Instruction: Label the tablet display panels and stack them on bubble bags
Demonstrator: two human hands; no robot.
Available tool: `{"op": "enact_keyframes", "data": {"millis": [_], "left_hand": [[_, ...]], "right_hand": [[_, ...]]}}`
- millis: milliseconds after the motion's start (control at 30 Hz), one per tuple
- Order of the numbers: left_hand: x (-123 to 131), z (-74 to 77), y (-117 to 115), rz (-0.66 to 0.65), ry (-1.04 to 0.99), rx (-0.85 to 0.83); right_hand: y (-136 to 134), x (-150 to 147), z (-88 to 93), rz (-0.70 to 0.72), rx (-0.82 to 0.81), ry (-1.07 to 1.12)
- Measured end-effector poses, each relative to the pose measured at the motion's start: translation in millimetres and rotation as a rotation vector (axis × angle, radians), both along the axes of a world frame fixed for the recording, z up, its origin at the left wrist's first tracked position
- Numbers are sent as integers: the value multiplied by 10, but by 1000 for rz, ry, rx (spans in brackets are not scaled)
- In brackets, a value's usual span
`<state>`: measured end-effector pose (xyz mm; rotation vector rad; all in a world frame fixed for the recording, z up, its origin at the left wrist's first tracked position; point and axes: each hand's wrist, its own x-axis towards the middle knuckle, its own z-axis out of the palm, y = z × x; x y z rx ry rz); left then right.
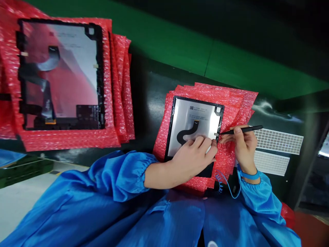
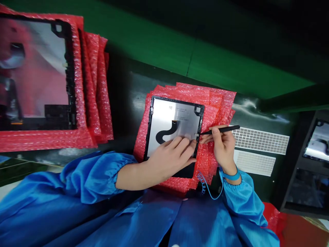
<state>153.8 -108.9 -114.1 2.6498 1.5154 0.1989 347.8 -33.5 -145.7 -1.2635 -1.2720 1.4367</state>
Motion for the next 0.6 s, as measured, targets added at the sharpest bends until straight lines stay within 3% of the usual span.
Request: {"op": "enact_keyframes", "data": {"millis": [600], "left_hand": [[-26,61,35,-8,13,-103]], "right_hand": [[18,-21,23,10,-14,-56]]}}
